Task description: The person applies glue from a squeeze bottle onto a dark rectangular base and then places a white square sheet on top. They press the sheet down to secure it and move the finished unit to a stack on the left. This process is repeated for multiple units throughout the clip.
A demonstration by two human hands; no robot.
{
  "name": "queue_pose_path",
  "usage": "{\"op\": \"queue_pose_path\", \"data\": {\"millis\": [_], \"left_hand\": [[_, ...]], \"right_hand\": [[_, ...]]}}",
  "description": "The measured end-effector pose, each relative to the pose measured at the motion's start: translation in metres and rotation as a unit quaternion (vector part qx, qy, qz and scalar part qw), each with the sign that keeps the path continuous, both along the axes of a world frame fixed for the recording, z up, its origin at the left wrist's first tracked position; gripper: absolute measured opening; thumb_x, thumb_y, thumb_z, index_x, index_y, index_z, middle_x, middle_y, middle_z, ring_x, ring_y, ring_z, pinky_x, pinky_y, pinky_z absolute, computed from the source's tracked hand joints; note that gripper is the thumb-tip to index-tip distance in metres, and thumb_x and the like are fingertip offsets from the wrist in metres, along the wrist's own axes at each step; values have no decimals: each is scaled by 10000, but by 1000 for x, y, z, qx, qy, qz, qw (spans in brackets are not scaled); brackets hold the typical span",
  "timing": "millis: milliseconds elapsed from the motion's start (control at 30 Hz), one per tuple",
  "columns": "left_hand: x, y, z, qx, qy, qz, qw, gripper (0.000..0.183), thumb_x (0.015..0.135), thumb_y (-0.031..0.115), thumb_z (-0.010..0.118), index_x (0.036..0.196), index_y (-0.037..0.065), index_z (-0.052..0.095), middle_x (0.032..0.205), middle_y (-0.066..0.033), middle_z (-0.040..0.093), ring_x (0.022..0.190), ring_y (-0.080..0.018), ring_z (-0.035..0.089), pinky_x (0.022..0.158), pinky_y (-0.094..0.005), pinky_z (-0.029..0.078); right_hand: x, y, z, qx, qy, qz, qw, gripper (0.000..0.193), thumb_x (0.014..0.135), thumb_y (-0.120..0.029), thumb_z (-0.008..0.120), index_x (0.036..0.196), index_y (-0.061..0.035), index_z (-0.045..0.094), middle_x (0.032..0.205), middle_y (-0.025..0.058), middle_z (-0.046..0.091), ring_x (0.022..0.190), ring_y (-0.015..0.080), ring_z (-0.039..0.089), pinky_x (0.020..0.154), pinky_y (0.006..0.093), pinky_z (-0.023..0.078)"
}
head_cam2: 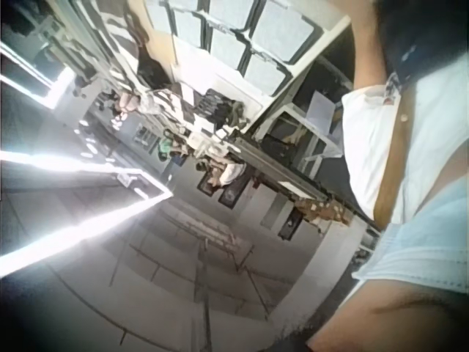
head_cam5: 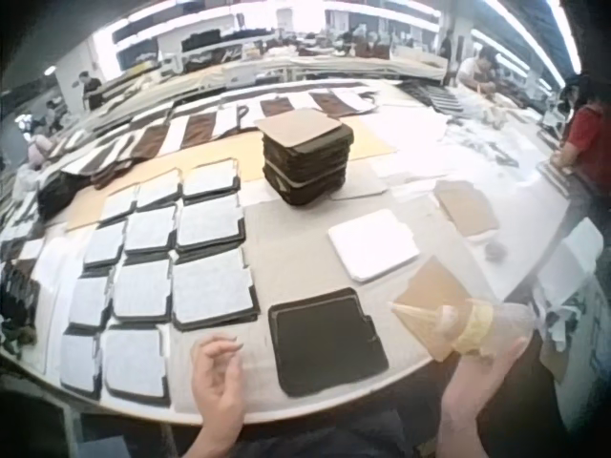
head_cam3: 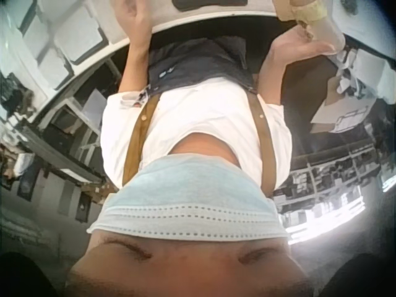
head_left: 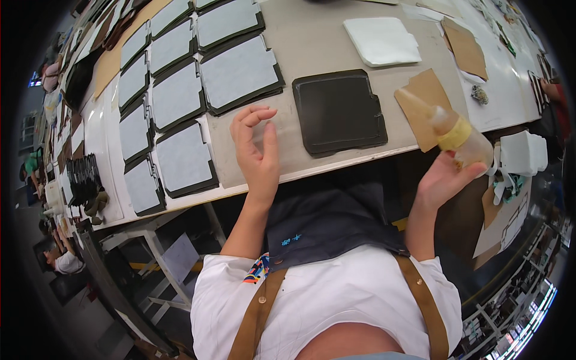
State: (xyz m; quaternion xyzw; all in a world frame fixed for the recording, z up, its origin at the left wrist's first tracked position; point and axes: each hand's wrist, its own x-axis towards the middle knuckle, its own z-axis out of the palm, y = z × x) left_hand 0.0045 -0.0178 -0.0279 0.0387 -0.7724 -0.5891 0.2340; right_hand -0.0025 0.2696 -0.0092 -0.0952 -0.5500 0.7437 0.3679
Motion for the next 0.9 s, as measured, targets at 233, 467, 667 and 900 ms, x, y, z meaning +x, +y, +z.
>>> {"op": "queue_pose_path", "data": {"millis": [233, 467, 667, 900], "left_hand": [[-2, 2, 1, -17, 6, 0, 1000, 157, 935, 1, 586, 1075, 46, 642, 1200, -93, 583, 1195, -236, 495, 1064, -360, 363], [-3, 4, 2, -54, 2, 8, 999, 158, 931, -1, 587, 1071, 48, 642, 1180, -99, 586, 1175, -243, 502, 1052, -369, 366], [-6, 6, 9, -107, 17, -8, 994, 160, 933, -2, 586, 1075, 44, 641, 1186, -101, 583, 1169, -242, 509, 1046, -363, 371], [-50, 22, 56, -177, 56, -129, 974, 179, 922, 13, 613, 1089, 52, 662, 1189, -112, 608, 1173, -263, 531, 1061, -367, 367]], "right_hand": [[-23, 93, -49, 223, -165, -167, 946, 581, 1085, -401, 464, 1428, 67, 424, 1462, 176, 448, 1351, 248, 449, 1162, 385, 299], [-59, 27, 17, 515, -55, -12, 856, 402, 922, -54, 664, 1307, 32, 588, 1387, 155, 556, 1322, 312, 507, 1119, 404, 376], [-126, -29, 9, 663, -5, 135, 736, 186, 877, -41, 660, 1053, 20, 657, 1144, 146, 638, 1105, 315, 605, 934, 395, 506], [-138, -33, -3, 629, -28, 136, 765, 46, 897, -40, 628, 870, -11, 605, 875, 130, 634, 875, 316, 633, 758, 424, 524]]}}
